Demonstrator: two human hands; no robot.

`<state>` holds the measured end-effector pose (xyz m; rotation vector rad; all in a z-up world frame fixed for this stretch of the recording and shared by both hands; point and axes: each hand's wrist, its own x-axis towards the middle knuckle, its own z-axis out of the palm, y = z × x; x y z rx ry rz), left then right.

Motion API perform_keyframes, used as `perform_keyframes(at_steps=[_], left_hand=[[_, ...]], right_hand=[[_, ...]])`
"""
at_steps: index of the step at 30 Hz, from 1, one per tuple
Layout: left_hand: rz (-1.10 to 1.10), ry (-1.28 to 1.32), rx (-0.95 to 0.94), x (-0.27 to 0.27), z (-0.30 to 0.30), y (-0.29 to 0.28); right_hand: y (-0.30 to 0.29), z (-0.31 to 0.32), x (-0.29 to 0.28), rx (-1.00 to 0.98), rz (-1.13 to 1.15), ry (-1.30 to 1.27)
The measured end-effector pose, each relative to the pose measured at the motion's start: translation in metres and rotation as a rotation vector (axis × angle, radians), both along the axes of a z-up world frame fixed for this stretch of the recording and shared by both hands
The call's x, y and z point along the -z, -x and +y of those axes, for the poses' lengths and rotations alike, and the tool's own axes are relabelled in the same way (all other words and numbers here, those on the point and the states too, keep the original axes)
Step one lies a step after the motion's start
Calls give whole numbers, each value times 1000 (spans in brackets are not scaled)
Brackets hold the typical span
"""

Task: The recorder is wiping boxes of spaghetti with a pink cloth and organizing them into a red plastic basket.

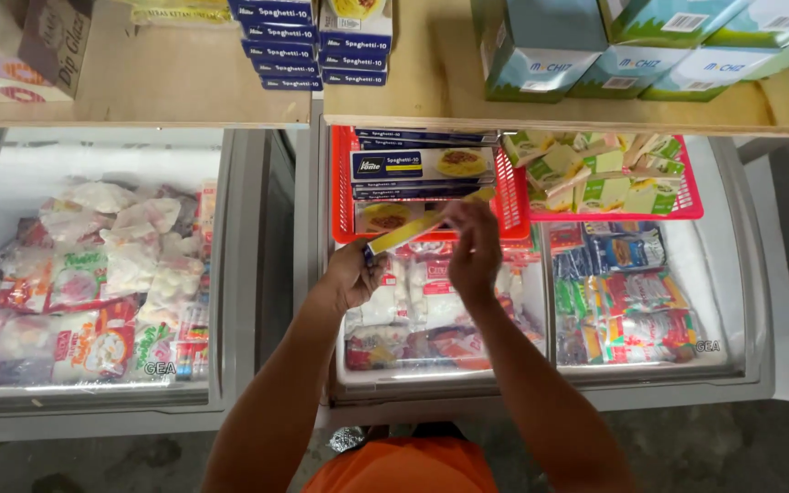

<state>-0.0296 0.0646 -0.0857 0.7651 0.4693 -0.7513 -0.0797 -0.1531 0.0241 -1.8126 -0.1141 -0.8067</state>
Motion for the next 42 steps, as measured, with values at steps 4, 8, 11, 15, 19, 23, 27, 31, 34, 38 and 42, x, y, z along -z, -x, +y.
perform_keyframes(at_steps=[4, 8, 11, 15, 19, 23, 27, 31, 34, 38, 42], left_hand=[[74, 210, 67, 33, -3, -12], [32, 113, 237, -64, -18, 22], [-68, -69, 245, -120, -18, 34], [-104, 44, 123, -137, -11, 36], [-228, 36, 214, -124, -11, 36], [-261, 33, 365, -117, -16, 46], [-368, -134, 632, -110, -19, 56], [-338, -47, 562, -112, -23, 54], [-310, -125, 551, -120, -26, 58], [-416, -384, 588, -125, -24, 52], [-440, -310, 640, -123, -18, 61]], right_hand=[[2, -15, 6, 295, 88, 302], [44, 40, -12, 40, -19, 433], [64, 61, -27, -51, -2, 392], [60, 48, -31, -265, -55, 405], [24, 16, -22, 13, -53, 304], [16, 1, 10, 141, 118, 229], [10, -1, 33, 111, 357, -473], [14, 8, 1, 141, 590, -548], [30, 19, -9, -72, 794, -297], [40, 10, 33, -165, 759, -439], [67, 10, 57, -282, 427, -455]])
